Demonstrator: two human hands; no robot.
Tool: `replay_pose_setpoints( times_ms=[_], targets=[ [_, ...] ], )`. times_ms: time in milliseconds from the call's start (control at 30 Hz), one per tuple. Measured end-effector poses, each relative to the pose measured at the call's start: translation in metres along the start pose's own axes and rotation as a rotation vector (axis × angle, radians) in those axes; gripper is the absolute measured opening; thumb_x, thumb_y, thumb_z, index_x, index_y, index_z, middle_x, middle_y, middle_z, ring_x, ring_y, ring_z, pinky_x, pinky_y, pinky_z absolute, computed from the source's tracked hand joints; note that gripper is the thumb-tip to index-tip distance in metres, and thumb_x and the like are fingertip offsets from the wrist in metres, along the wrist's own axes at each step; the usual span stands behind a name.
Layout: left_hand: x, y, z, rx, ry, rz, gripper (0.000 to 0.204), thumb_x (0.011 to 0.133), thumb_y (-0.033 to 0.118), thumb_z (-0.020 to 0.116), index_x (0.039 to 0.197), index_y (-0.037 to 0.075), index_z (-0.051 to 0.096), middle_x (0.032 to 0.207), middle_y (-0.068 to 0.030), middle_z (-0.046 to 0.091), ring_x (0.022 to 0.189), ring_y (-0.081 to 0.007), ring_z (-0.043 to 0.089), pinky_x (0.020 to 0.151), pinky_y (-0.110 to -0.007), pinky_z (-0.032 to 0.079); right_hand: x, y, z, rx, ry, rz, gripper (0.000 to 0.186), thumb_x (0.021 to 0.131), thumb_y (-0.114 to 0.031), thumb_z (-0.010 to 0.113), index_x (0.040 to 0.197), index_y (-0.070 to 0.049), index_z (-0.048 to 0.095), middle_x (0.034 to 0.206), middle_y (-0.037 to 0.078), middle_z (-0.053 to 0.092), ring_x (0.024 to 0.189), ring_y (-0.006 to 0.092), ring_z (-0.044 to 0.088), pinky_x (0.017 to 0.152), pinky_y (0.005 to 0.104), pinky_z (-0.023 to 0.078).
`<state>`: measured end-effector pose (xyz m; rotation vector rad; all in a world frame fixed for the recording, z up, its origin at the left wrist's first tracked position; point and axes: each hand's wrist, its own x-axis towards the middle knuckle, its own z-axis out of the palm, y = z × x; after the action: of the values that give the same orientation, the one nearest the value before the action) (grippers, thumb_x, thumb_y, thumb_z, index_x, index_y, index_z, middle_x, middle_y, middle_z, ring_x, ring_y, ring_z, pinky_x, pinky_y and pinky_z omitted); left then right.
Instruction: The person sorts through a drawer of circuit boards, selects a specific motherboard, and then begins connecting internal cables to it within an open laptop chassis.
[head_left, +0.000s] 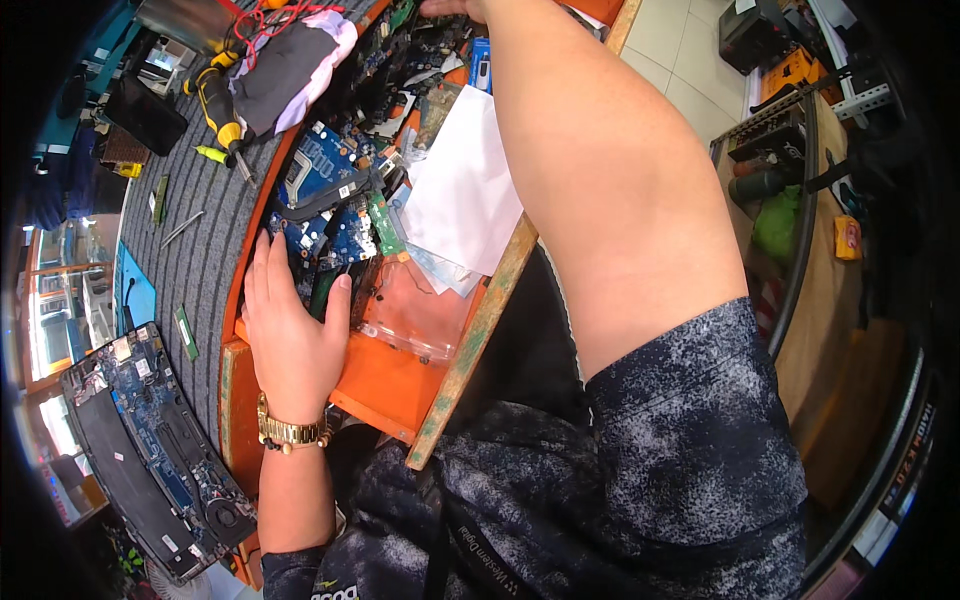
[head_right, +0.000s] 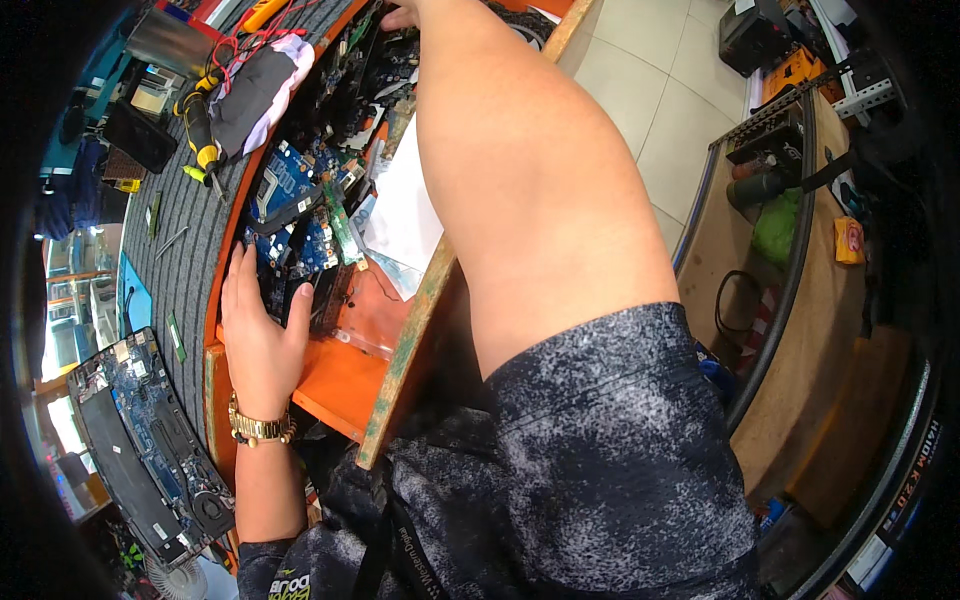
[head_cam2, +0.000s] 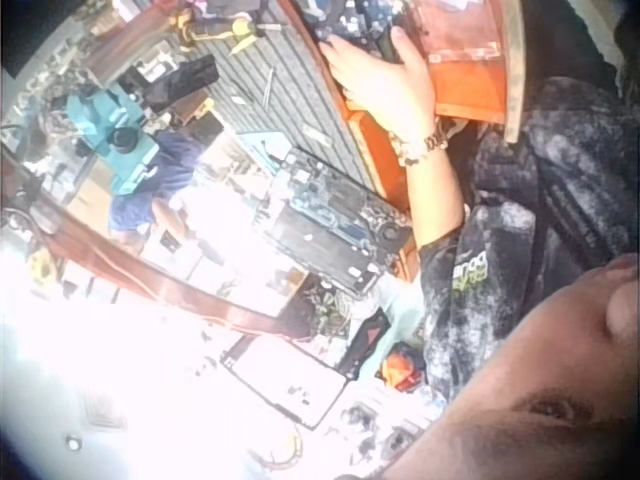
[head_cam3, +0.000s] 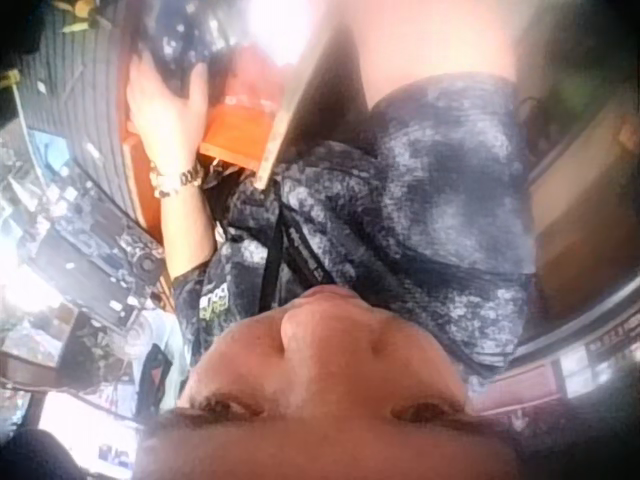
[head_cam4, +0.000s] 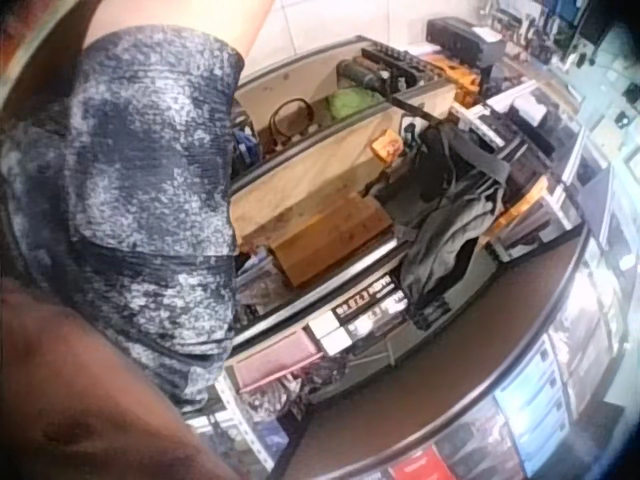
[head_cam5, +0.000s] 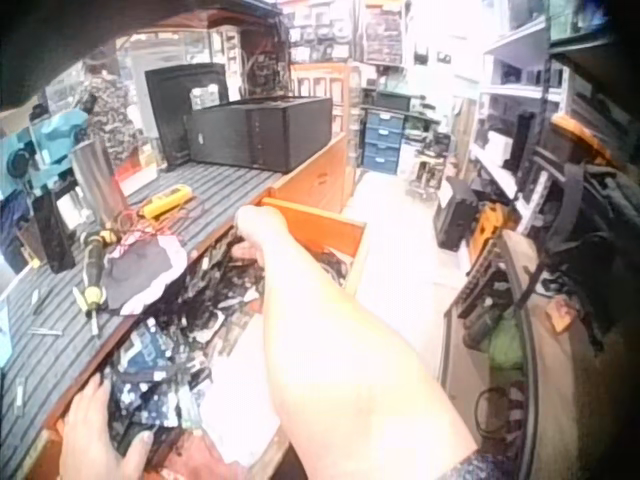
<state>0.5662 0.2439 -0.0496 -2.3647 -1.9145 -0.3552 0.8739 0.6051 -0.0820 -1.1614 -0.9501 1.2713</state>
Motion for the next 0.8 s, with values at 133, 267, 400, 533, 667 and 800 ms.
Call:
replay_pose_setpoints(
  times_ms=[133, 267, 400, 533, 667, 800],
  targets=[
    [-0.001, -0.001, -0.001, 0.002, 0.001, -0.016, 0.077, 0.102, 0.029, 0.083, 0.162, -0.008, 0.052, 0.168, -0.0335, 0.054, 0.151, -0.0507, 0.056, 0.127, -0.055, 0.046, 0.003, 0.004, 0.001, -0.028, -0.007, -0.032, 0.041, 0.099, -0.018, 0.062, 0.133, 0.001, 0.071, 0.124, 0.019, 0.075, 0.105, 0.0366, 0.075, 0.079, 0.0497, 0.068],
    [0.002, 0.002, -0.003, -0.007, -0.016, -0.021, 0.078, 0.101, 0.028, 0.084, 0.162, -0.008, 0.052, 0.169, -0.0335, 0.054, 0.151, -0.0506, 0.056, 0.127, -0.055, 0.045, 0.004, 0.0, -0.01, -0.065, -0.009, -0.012, 0.034, 0.1, -0.017, 0.062, 0.127, -0.001, 0.072, 0.118, 0.02, 0.074, 0.095, 0.0359, 0.074, 0.073, 0.0493, 0.065],
    [0.0, -0.002, -0.003, 0.007, -0.014, -0.034, 0.079, 0.101, 0.029, 0.084, 0.162, -0.009, 0.052, 0.168, -0.0344, 0.054, 0.151, -0.0511, 0.056, 0.127, -0.055, 0.046, -0.002, -0.002, 0.0, -0.047, -0.038, 0.026, 0.033, 0.102, -0.014, 0.058, 0.128, 0.0, 0.072, 0.118, 0.022, 0.074, 0.096, 0.0396, 0.075, 0.076, 0.0525, 0.067],
    [0.001, -0.003, -0.003, -0.004, -0.01, -0.022, 0.08, 0.1, 0.029, 0.085, 0.162, -0.01, 0.052, 0.166, -0.0354, 0.055, 0.15, -0.0517, 0.057, 0.126, -0.057, 0.046, -0.002, -0.01, -0.009, -0.152, -0.074, 0.149, 0.034, 0.102, -0.012, 0.058, 0.13, 0.002, 0.07, 0.124, 0.026, 0.073, 0.103, 0.0497, 0.075, 0.08, 0.0558, 0.068],
    [0.001, -0.003, -0.005, 0.007, -0.017, -0.027, 0.082, 0.099, 0.028, 0.085, 0.163, -0.009, 0.05, 0.167, -0.0339, 0.055, 0.148, -0.0517, 0.058, 0.123, -0.058, 0.047, -0.002, -0.011, -0.016, -0.201, -0.077, 0.198, 0.033, 0.104, -0.013, 0.058, 0.129, 0.003, 0.071, 0.12, 0.025, 0.074, 0.098, 0.0459, 0.076, 0.079, 0.0547, 0.068],
    [0.002, -0.002, -0.006, 0.001, -0.04, -0.059, 0.082, 0.098, 0.03, 0.086, 0.162, -0.008, 0.051, 0.169, -0.0325, 0.053, 0.149, -0.0516, 0.057, 0.123, -0.059, 0.046, -0.006, -0.008, -0.021, -0.337, -0.019, 0.259, 0.033, 0.105, -0.016, 0.058, 0.127, 0.004, 0.072, 0.115, 0.024, 0.076, 0.092, 0.041, 0.078, 0.078, 0.0532, 0.069]
  ],
)
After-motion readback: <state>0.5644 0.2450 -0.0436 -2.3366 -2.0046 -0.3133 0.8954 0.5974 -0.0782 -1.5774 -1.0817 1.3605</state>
